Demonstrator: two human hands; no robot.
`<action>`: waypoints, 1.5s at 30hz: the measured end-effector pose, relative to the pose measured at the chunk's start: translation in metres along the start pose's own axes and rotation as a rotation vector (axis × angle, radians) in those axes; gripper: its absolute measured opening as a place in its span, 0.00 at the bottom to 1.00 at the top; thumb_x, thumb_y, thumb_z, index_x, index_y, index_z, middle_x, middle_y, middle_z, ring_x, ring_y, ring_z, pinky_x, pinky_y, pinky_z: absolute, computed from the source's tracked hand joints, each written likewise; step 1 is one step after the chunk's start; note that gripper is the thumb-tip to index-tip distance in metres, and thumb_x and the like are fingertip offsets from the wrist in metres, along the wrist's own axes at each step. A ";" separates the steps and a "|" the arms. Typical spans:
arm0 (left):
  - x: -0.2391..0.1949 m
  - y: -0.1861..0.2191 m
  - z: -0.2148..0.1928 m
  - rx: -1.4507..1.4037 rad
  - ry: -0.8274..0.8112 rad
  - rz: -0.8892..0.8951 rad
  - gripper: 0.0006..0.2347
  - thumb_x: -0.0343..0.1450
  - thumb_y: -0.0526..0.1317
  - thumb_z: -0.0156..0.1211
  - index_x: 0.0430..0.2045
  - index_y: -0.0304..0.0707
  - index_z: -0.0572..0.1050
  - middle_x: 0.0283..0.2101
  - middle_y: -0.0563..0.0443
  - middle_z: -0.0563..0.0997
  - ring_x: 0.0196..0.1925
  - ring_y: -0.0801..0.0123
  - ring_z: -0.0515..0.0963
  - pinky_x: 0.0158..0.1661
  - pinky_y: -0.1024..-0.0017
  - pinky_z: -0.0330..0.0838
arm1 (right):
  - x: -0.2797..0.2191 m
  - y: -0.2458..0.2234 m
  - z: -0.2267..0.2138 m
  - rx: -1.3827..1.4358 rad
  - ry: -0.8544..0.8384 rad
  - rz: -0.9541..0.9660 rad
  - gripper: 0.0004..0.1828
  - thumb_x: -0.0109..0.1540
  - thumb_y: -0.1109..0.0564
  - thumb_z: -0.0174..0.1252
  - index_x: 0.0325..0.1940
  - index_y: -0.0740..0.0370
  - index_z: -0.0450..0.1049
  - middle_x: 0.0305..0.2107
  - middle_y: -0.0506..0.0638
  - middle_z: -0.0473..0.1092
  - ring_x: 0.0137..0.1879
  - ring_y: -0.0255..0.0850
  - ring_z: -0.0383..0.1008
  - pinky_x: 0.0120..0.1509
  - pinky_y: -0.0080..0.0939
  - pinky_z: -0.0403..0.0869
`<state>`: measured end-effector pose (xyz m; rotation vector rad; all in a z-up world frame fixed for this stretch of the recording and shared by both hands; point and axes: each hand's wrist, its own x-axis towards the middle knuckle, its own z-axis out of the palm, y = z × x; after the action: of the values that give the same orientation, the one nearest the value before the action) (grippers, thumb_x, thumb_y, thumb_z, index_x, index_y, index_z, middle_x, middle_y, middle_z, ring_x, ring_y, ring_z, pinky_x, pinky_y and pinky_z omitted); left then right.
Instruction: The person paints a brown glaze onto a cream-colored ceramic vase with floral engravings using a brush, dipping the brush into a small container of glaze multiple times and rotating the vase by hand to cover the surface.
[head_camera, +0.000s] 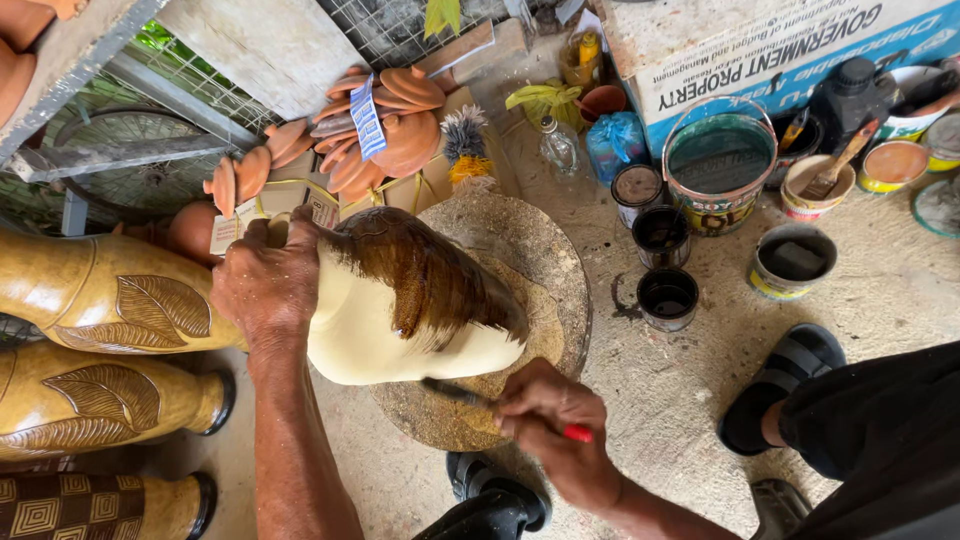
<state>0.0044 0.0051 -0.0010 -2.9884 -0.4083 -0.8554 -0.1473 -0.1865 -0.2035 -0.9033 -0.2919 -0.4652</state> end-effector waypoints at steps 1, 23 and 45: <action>0.000 -0.002 0.001 0.001 0.005 0.002 0.22 0.73 0.60 0.59 0.40 0.39 0.84 0.36 0.32 0.83 0.41 0.39 0.83 0.45 0.50 0.73 | 0.003 0.001 -0.007 -0.047 -0.028 0.030 0.07 0.59 0.71 0.55 0.30 0.68 0.77 0.30 0.56 0.77 0.34 0.38 0.77 0.35 0.34 0.79; -0.008 -0.034 -0.001 -0.111 0.037 0.059 0.18 0.75 0.56 0.60 0.44 0.41 0.84 0.36 0.35 0.84 0.40 0.38 0.82 0.44 0.49 0.73 | 0.083 0.039 -0.019 0.017 0.093 0.096 0.10 0.57 0.75 0.50 0.31 0.70 0.76 0.29 0.57 0.76 0.34 0.40 0.80 0.36 0.36 0.83; -0.012 -0.044 -0.005 -0.135 0.011 0.049 0.19 0.75 0.56 0.60 0.43 0.39 0.83 0.36 0.34 0.83 0.40 0.39 0.82 0.43 0.50 0.73 | -0.012 0.014 -0.009 0.015 -0.033 0.166 0.07 0.58 0.73 0.58 0.29 0.67 0.76 0.27 0.56 0.75 0.32 0.39 0.74 0.37 0.41 0.80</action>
<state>-0.0192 0.0441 -0.0055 -3.0995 -0.2872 -0.9316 -0.1500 -0.1838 -0.2235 -0.9126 -0.2480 -0.2945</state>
